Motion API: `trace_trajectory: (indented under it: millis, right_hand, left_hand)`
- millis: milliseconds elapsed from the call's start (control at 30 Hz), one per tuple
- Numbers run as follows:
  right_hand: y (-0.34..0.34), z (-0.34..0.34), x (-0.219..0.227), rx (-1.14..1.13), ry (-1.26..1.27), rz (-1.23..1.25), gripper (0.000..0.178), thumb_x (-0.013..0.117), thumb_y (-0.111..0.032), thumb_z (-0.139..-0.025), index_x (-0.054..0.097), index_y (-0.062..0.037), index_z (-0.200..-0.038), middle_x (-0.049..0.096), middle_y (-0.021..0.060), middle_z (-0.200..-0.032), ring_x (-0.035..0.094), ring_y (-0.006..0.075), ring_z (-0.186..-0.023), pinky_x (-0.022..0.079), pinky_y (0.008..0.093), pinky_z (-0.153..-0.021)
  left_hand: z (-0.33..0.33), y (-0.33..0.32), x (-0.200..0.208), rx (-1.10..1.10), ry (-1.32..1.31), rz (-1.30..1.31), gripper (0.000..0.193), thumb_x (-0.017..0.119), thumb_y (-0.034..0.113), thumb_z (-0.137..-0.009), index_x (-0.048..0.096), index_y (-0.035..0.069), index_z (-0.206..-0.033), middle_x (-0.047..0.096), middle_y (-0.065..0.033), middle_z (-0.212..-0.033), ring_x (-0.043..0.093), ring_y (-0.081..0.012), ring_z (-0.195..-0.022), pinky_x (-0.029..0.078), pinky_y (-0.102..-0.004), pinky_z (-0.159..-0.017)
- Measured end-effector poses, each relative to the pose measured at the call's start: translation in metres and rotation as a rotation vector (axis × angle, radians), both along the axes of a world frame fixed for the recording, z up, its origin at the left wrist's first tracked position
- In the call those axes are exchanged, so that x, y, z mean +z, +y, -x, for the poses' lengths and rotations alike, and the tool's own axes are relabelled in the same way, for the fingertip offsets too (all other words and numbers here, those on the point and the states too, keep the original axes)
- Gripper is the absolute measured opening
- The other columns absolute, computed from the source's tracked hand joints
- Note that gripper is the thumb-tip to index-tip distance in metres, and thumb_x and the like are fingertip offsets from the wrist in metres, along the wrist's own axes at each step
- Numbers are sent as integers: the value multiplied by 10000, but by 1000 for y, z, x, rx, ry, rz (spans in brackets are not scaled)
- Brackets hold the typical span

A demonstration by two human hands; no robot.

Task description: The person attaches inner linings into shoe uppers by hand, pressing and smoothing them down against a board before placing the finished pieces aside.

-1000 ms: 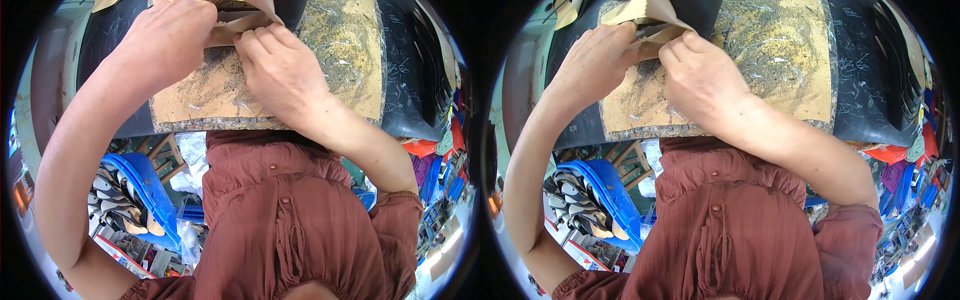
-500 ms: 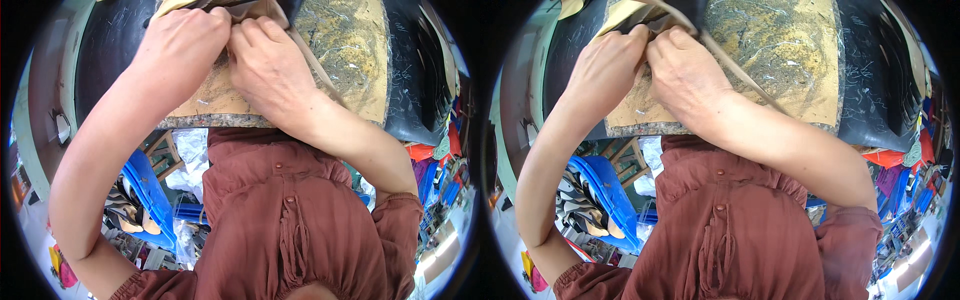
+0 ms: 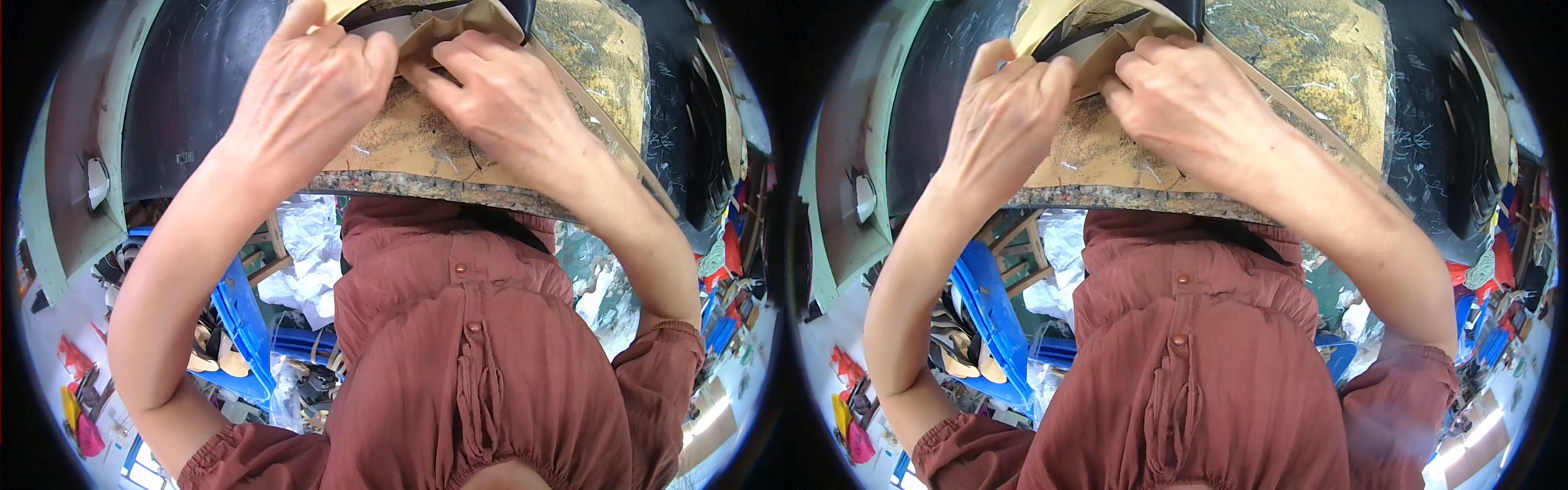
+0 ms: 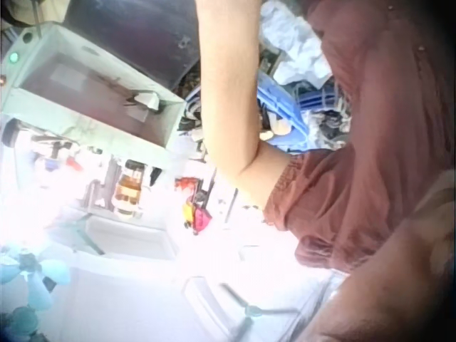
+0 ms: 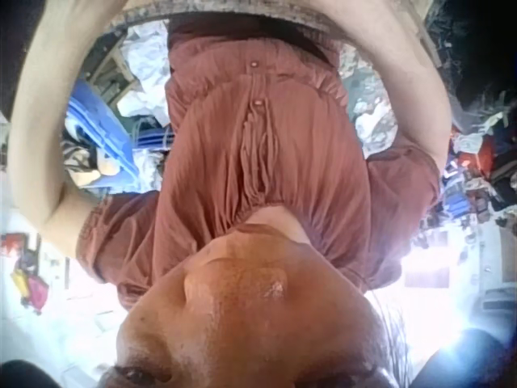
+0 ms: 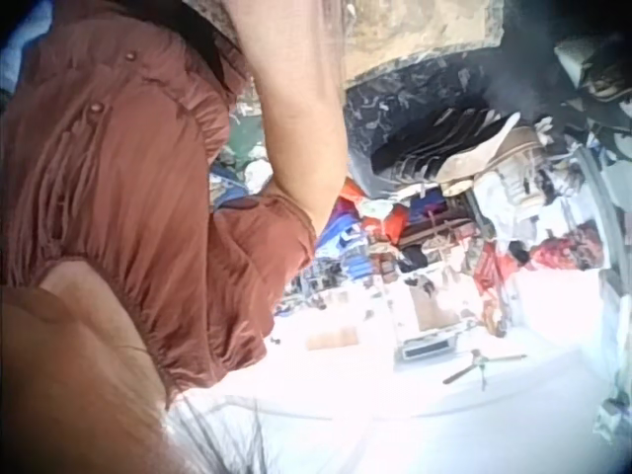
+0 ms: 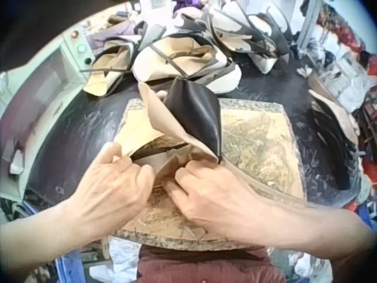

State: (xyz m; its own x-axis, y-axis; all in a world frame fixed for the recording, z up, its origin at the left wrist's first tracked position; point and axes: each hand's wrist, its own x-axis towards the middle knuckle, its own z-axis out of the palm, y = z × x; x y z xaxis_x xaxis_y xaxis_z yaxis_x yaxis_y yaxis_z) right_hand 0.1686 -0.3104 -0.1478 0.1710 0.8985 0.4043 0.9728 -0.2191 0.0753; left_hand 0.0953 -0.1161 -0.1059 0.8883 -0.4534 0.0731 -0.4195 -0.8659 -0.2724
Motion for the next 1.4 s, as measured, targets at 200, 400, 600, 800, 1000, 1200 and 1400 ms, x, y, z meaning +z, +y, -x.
trace_trajectory:
  millis: [200,400,600,800,1000,1200,1400]
  right_hand:
    - [11,10,4,-11,99,18,92,659,-108,-698,690,-37,-747,608,60,-863,598,185,-870,528,278,-725]
    - [20,20,0,-50,-15,25,92,665,-109,-688,690,-44,-747,596,73,-865,613,185,-876,519,291,-717]
    - [22,23,1,-38,58,84,118,661,-128,-683,693,-58,-772,573,70,-826,606,203,-842,502,282,-736]
    - [22,19,4,-77,337,-40,191,690,-218,-740,690,-38,-801,630,79,-859,614,213,-874,514,283,-785]
    - [22,20,-9,25,192,-98,197,669,-214,-769,693,-30,-835,600,76,-978,569,227,-986,488,353,-896]
    - [20,16,-11,69,273,-78,354,709,-318,-785,691,-3,-946,586,91,-1020,570,253,-1043,486,366,-908]
    - [18,13,-13,67,375,-51,571,708,-491,-791,652,-63,-1165,580,95,-1108,546,294,-1122,462,396,-961]
  left_hand:
    - [15,23,7,-115,-22,180,87,619,78,-834,570,67,-904,648,-88,-829,644,-250,-927,416,-382,-956]
    - [8,21,-5,-20,-106,134,151,663,91,-807,605,31,-933,664,-119,-870,635,-325,-906,479,-430,-847]
    - [13,30,1,-119,-57,110,173,695,157,-796,613,40,-894,627,-109,-812,642,-316,-852,507,-434,-763]
    - [25,18,-22,13,-150,1,169,618,98,-773,632,47,-934,649,-42,-758,669,-200,-837,412,-410,-1041]
    - [51,45,1,192,-7,237,228,783,189,-775,663,62,-922,659,-44,-855,646,-231,-850,392,-404,-913]
    - [51,39,-21,233,-186,458,125,745,173,-808,635,116,-790,597,-10,-719,615,-196,-768,367,-389,-884]
    - [58,32,-29,287,-195,380,80,712,131,-845,659,73,-858,639,-47,-758,624,-214,-746,370,-354,-845]
